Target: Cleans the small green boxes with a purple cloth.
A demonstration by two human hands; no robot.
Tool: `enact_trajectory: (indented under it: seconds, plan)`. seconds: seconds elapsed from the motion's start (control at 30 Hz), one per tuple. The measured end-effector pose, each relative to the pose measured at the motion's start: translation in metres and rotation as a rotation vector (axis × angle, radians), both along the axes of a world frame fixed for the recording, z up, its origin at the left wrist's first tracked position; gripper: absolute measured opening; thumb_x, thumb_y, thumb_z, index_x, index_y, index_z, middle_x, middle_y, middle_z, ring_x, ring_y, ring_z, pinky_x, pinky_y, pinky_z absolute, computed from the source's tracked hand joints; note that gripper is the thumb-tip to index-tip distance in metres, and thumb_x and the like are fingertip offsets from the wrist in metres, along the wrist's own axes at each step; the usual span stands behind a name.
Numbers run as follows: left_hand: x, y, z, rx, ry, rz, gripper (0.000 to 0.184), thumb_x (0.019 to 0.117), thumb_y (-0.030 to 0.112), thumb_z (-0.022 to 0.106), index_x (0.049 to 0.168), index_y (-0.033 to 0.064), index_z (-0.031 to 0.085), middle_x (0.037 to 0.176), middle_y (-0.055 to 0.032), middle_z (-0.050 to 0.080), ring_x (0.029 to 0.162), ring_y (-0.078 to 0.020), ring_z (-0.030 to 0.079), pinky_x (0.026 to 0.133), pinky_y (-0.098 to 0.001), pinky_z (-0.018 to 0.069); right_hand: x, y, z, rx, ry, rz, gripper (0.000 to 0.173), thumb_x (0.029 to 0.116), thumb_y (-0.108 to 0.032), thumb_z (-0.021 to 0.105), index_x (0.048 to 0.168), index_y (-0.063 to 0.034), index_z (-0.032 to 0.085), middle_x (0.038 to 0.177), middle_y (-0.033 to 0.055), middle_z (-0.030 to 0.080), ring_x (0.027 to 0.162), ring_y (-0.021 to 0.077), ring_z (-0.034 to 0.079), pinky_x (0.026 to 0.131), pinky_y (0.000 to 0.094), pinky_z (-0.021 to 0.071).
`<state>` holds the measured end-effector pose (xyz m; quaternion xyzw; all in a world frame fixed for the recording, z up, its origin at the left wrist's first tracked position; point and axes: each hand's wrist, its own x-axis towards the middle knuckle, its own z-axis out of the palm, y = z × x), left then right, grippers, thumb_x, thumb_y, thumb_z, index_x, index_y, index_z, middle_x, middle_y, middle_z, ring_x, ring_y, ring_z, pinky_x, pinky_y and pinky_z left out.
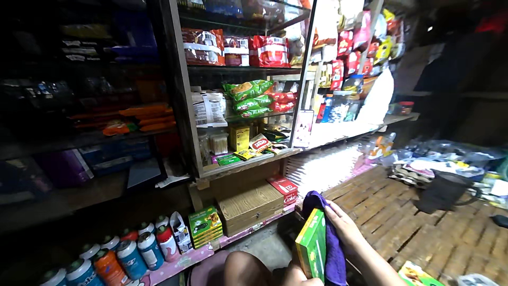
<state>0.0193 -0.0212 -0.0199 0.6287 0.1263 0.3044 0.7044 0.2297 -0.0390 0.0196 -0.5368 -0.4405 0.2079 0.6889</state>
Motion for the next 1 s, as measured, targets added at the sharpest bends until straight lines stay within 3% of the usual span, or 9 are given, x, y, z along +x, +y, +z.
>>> enact_trajectory:
  seconds: [0.13,0.27,0.43,0.53,0.63,0.7,0.77,0.83,1.0]
  plan:
    - [-0.003,0.006,0.005,0.125,0.085,-0.103,0.036,0.088,-0.002,0.065,0.122,-0.0118,0.058,0.11,-0.0113,0.071,0.103,-0.0063,0.067,0.096,-0.0278,0.0542,0.0,-0.005,0.006,0.022,0.025,-0.024,0.035,0.1006,-0.034,0.053,0.124,-0.009,0.061,0.098,-0.0027,0.071,0.087,0.0029,0.069,0.079,0.0212,0.0591]
    - [0.0,0.012,0.001,0.24,0.088,-0.156,0.038,0.0909,0.008,0.07,0.122,-0.0102,0.06,0.112,-0.0114,0.071,0.105,-0.0062,0.067,0.098,-0.0284,0.0533,0.004,-0.009,0.01,0.052,0.004,-0.023,0.047,0.0896,-0.051,0.069,0.116,-0.0119,0.065,0.091,-0.0056,0.072,0.081,0.002,0.069,0.073,0.0198,0.0593]
    - [0.0,0.012,0.008,0.105,-0.087,-0.189,0.06,0.0884,0.014,0.075,0.134,-0.013,0.047,0.123,-0.0135,0.065,0.113,-0.0089,0.063,0.103,-0.0298,0.0509,0.013,-0.017,0.016,0.085,-0.103,-0.069,0.05,0.0841,-0.053,0.073,0.114,-0.0132,0.067,0.092,-0.0079,0.072,0.081,0.0001,0.068,0.073,0.0183,0.0583]
    - [0.006,0.015,0.006,-0.004,-0.203,-0.17,0.06,0.0908,0.006,0.069,0.139,-0.0114,0.038,0.123,-0.0129,0.065,0.111,-0.0119,0.066,0.102,-0.0326,0.0529,0.016,-0.019,0.017,0.133,-0.154,-0.104,0.044,0.0861,-0.046,0.073,0.114,-0.0119,0.067,0.094,-0.0085,0.072,0.083,-0.0009,0.068,0.075,0.0173,0.0579]
    - [0.003,0.011,0.024,-0.099,-0.187,-0.07,0.051,0.0907,-0.002,0.064,0.134,-0.0124,0.041,0.118,-0.0106,0.067,0.108,-0.0091,0.066,0.1,-0.0284,0.0535,0.015,-0.021,0.019,0.157,-0.243,-0.143,0.046,0.0856,-0.046,0.073,0.114,-0.0112,0.067,0.097,-0.0099,0.072,0.086,-0.0035,0.067,0.078,0.0156,0.0569]
    - [0.004,0.011,0.026,-0.105,-0.206,-0.016,0.059,0.0897,0.001,0.064,0.139,-0.0146,0.037,0.123,-0.0128,0.065,0.109,-0.0088,0.065,0.099,-0.0267,0.053,0.014,-0.022,0.02,0.2,-0.32,-0.154,0.049,0.0856,-0.048,0.073,0.115,-0.0095,0.067,0.101,-0.0096,0.071,0.091,-0.0049,0.066,0.082,0.0153,0.0562]
    - [0.008,0.019,0.015,-0.08,-0.306,-0.037,0.066,0.0922,0.017,0.066,0.142,-0.0138,0.036,0.129,-0.0137,0.063,0.114,-0.0104,0.064,0.101,-0.0293,0.0523,0.015,-0.022,0.021,0.238,-0.369,-0.152,0.05,0.086,-0.05,0.073,0.115,-0.0107,0.067,0.103,-0.0104,0.072,0.093,-0.0053,0.066,0.084,0.0155,0.056]
    - [0.013,0.028,0.0,-0.025,-0.404,-0.08,0.078,0.0952,0.044,0.067,0.143,-0.0113,0.04,0.131,-0.0109,0.064,0.117,-0.0108,0.063,0.103,-0.0327,0.0514,0.017,-0.024,0.023,0.252,-0.391,-0.141,0.05,0.0864,-0.052,0.073,0.115,-0.0125,0.068,0.105,-0.0115,0.071,0.095,-0.0051,0.066,0.086,0.0158,0.0558]
    - [0.011,0.035,-0.002,0.063,-0.398,-0.152,0.09,0.093,0.068,0.054,0.138,-0.0103,0.05,0.132,-0.0096,0.065,0.119,-0.011,0.062,0.103,-0.0342,0.0508,0.026,-0.028,0.024,0.267,-0.453,-0.085,0.046,0.0873,-0.055,0.072,0.117,-0.0197,0.069,0.107,-0.015,0.071,0.097,-0.0055,0.066,0.086,0.0158,0.0556]
